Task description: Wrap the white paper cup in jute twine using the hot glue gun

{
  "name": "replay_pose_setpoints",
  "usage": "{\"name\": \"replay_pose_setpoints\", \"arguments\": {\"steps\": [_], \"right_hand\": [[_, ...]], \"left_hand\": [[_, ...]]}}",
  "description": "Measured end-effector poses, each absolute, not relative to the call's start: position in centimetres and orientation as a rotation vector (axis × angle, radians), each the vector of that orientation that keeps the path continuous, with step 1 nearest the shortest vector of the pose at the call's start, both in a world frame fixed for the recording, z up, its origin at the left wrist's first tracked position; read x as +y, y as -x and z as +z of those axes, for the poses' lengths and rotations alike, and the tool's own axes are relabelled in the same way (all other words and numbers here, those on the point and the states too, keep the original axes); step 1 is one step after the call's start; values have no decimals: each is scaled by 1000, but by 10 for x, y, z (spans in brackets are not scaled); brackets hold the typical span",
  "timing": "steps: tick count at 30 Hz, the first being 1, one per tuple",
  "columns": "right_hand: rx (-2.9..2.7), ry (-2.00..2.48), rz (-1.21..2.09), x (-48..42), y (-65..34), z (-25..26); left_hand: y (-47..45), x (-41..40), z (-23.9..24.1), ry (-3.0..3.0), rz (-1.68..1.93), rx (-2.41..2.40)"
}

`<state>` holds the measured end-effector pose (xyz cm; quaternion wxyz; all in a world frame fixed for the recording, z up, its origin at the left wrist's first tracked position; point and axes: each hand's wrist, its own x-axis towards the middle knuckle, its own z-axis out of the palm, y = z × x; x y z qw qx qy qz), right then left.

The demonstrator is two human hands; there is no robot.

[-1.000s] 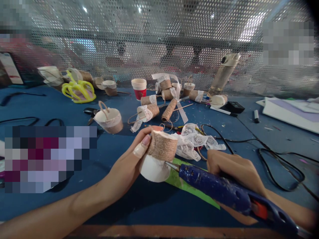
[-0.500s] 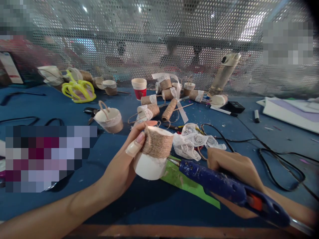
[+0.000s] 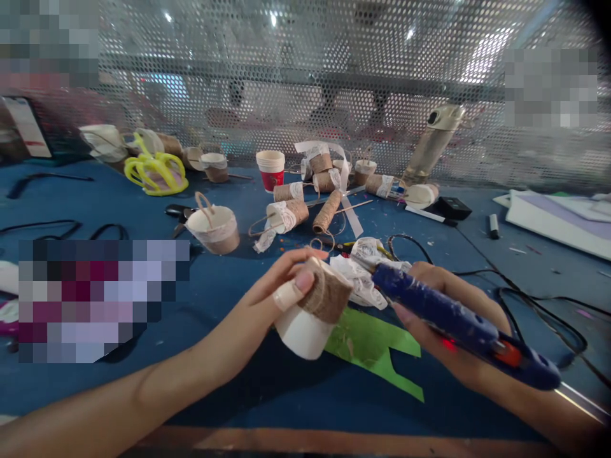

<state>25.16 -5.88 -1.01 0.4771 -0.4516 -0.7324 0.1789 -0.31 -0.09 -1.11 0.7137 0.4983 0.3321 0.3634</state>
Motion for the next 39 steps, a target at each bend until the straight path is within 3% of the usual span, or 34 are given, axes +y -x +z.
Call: {"name": "replay_pose_setpoints", "arguments": {"steps": [6,12,17,31,39], "right_hand": [[-1767,1092,520,-59,-243,-14],[-1804,771,732,-51,-236,-18],[-1806,837,662,-49,-240,-17],[-1538,1015,776,-64,-236,-4],[-1551,1075,870,-60,-238,-8]], "left_hand": [[3,-7,-7,-1252,478,661],[0,-10,-5,-1390,429,662],[0,-11,-6,-1406,417,686],[-2,-6,-10,-1105,850,837],[-3,-7,-9,-1029,924,823]]}}
